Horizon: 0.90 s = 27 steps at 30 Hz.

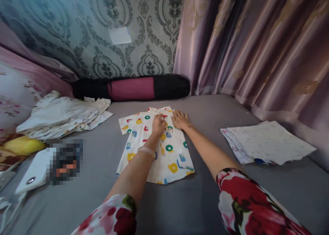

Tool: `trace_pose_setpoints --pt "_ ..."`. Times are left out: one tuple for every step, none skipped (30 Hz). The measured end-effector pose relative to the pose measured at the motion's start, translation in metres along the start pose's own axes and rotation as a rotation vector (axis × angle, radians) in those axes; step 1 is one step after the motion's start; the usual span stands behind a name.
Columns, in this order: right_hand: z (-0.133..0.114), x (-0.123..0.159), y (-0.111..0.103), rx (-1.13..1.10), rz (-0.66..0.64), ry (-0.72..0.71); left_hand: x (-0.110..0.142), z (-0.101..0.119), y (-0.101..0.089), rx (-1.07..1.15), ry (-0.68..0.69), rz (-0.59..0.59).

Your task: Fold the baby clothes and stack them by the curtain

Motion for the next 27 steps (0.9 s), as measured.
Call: trace_pose_setpoints --pt "0.0 -0.003 0.001 0.004 0.008 0.011 0.0 0.0 0.0 0.004 -0.002 0.005" --pt "-0.001 -0.006 0.001 0.005 0.019 0.021 0.001 -0.001 0.001 0.013 -0.007 0.006" --pt "-0.001 -0.007 0.002 0.003 0.032 0.027 0.001 -0.002 0.001 0.023 -0.011 0.007" --pt "-0.001 -0.008 0.003 0.0 0.042 0.032 0.001 -0.002 0.001 0.034 -0.012 0.01" --pt "-0.001 -0.009 0.004 -0.005 0.047 0.036 0.002 -0.003 0.002 0.047 -0.01 0.017" --pt "0.0 -0.009 0.004 -0.009 0.044 0.035 0.002 -0.004 0.002 0.063 -0.006 0.024" --pt "0.0 -0.009 0.004 -0.017 0.031 0.034 0.002 -0.004 0.002 0.082 -0.004 0.03" --pt "0.001 -0.009 0.003 -0.029 0.011 0.032 0.002 -0.004 0.002 0.104 -0.007 0.032" --pt "0.001 -0.008 0.002 -0.043 -0.007 0.03 0.002 -0.004 0.002 0.125 -0.016 0.027" --pt "0.002 -0.008 0.001 -0.056 -0.011 0.025 0.002 -0.004 0.002 0.146 -0.026 0.016" --pt "0.002 -0.007 0.0 -0.064 0.0 0.018 0.003 -0.004 0.002 0.162 -0.035 0.002" --pt "0.003 -0.006 -0.002 -0.067 0.028 0.008 0.003 -0.003 0.002 0.171 -0.039 -0.01" --pt "0.003 -0.004 -0.003 -0.065 0.061 -0.007 0.003 -0.002 0.002 0.175 -0.036 -0.019" --pt "0.003 -0.003 -0.003 -0.06 0.09 -0.029 0.003 -0.002 0.001 0.178 -0.026 -0.024" --pt "0.004 -0.001 -0.003 -0.055 0.101 -0.053 0.003 -0.001 0.001 0.181 -0.011 -0.026" --pt "0.004 0.0 -0.003 -0.052 0.096 -0.072 0.004 0.0 0.0 0.185 0.006 -0.028" --pt "0.004 0.002 -0.002 -0.052 0.085 -0.086 0.004 0.0 0.0 0.188 0.021 -0.028" --pt "0.004 0.003 -0.001 -0.052 0.076 -0.089 0.004 0.001 0.0 0.188 0.034 -0.031" --pt "0.004 0.004 0.0 -0.052 0.072 -0.085 0.004 0.001 0.0 0.181 0.042 -0.037" --pt "0.005 0.005 0.001 -0.054 0.078 -0.075 0.004 0.001 0.0 0.167 0.046 -0.048" --pt "0.005 0.006 0.002 -0.057 0.085 -0.068 0.003 0.001 0.0 0.148 0.051 -0.062" --pt "0.005 0.006 0.002 -0.06 0.092 -0.065 0.003 0.001 0.0 0.127 0.06 -0.079" --pt "0.005 0.006 0.003 -0.065 0.095 -0.065 0.002 0.002 -0.001 0.106 0.077 -0.099" --pt "0.006 0.006 0.004 -0.071 0.095 -0.068 0.001 0.003 -0.001 0.088 0.103 -0.12" --pt "0.006 0.006 0.004 -0.077 0.098 -0.073 0.0 0.004 -0.002 0.069 0.136 -0.138" --pt "0.007 0.005 0.004 -0.081 0.099 -0.079 -0.001 0.006 -0.002 0.048 0.172 -0.152" --pt "0.008 0.003 0.004 -0.084 0.098 -0.082 -0.001 0.009 -0.003 0.026 0.206 -0.162"
Point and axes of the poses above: each hand's wrist, its own x-axis away from the middle knuckle, its own y-axis out of the palm, z = x × y, the point moved 1 cm from there along -x, towards the middle knuckle, and after that the axes turned 9 degrees about y, right-handed, at the moved point
